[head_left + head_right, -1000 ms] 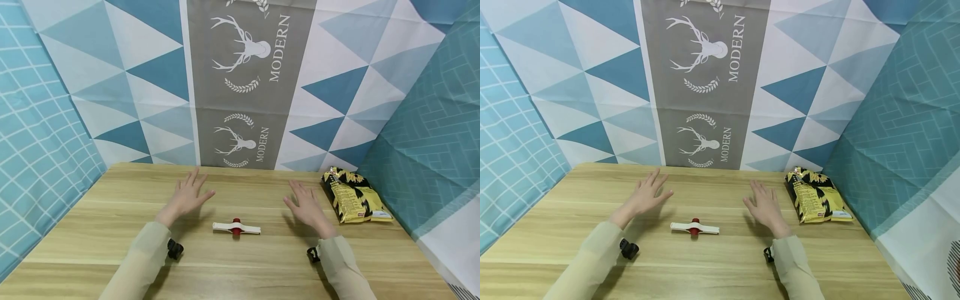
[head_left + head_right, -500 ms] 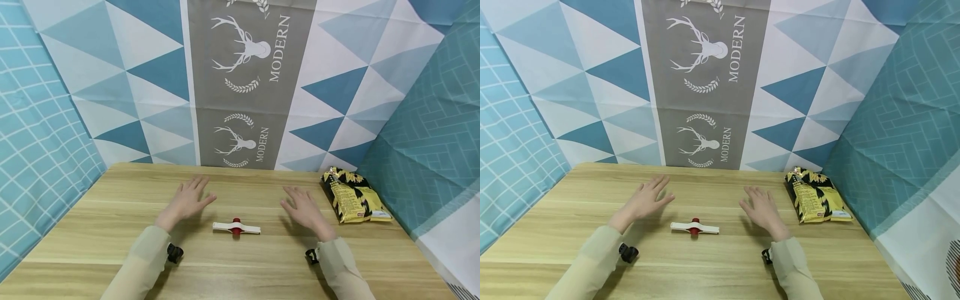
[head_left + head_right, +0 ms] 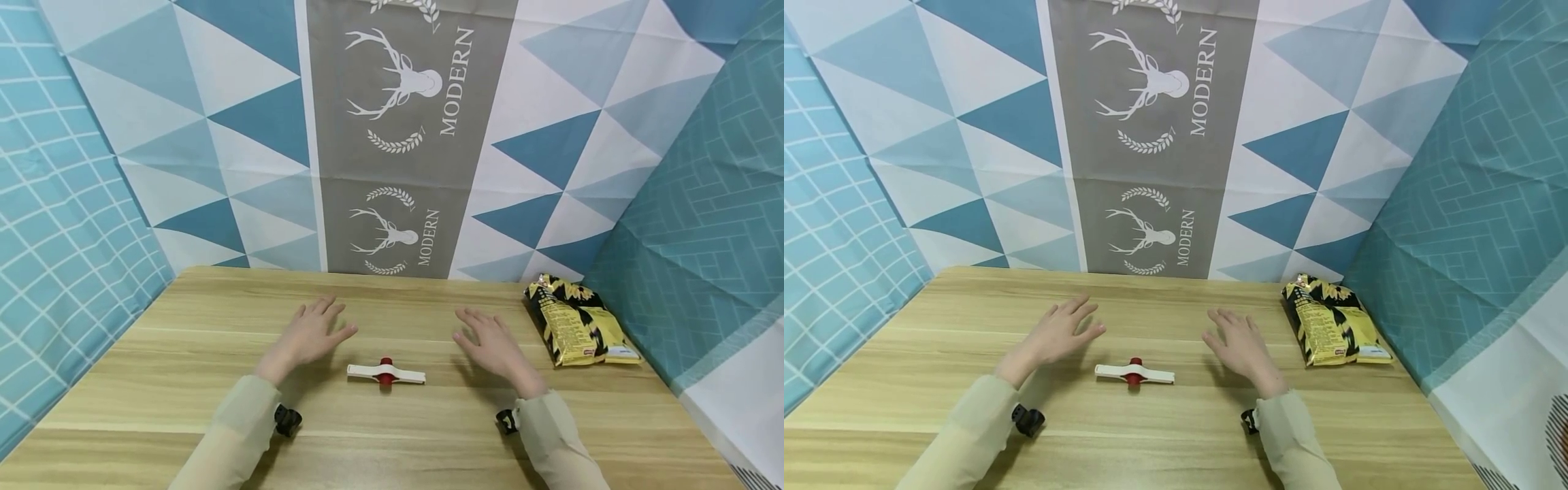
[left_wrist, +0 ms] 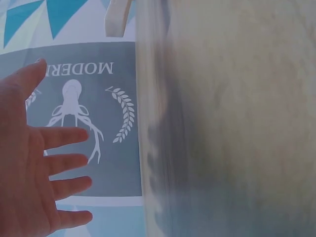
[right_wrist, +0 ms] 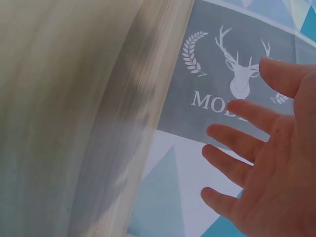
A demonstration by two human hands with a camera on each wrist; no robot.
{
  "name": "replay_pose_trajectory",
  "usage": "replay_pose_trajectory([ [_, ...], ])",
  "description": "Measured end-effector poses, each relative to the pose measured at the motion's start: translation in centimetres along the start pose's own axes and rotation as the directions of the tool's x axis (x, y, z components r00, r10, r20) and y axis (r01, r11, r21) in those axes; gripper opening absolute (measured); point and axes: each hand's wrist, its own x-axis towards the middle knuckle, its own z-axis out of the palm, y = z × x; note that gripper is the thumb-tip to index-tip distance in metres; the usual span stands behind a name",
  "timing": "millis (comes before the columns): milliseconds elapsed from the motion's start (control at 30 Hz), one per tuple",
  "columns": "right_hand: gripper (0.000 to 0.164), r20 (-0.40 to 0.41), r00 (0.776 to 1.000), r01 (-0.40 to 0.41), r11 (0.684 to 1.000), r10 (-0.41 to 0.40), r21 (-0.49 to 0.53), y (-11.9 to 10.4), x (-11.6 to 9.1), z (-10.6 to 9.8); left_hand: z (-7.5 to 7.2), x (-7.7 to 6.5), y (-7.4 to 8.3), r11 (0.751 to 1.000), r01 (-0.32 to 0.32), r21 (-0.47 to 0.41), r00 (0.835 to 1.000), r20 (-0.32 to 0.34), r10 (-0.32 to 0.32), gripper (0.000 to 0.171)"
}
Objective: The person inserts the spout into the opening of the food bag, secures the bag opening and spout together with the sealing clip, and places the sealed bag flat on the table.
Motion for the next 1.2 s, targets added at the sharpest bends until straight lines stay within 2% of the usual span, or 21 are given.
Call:
replay_pose_trajectory([
  [367, 0.048, 0.022, 1.000, 0.009, 0.999, -0.010, 0.035, -0.8, -0.1, 0.1, 0.2, -0.4, 0.5, 0.999, 0.005, -0.048, 0.999, 0.042, -0.003, 0.063],
  [633, 0.046, 0.070, 0.998, 0.005, 0.997, -0.010, 0.075, -1.5, -0.4, 0.2, 0.4, -0.6, 0.9, 0.998, 0.028, -0.047, 0.997, 0.077, -0.025, 0.065],
  [833, 0.044, 0.105, 0.994, -0.025, 0.995, 0.015, 0.095, -2.4, -0.4, 0.5, 0.4, -0.8, 1.3, 0.999, 0.023, -0.032, 0.997, 0.077, -0.021, 0.070],
  [1200, 0.038, 0.146, 0.989, 0.013, 0.992, -0.032, 0.128, -3.3, -0.5, 0.9, 0.8, -1.0, 2.0, 1.000, -0.001, -0.024, 0.996, 0.091, 0.003, 0.055],
])
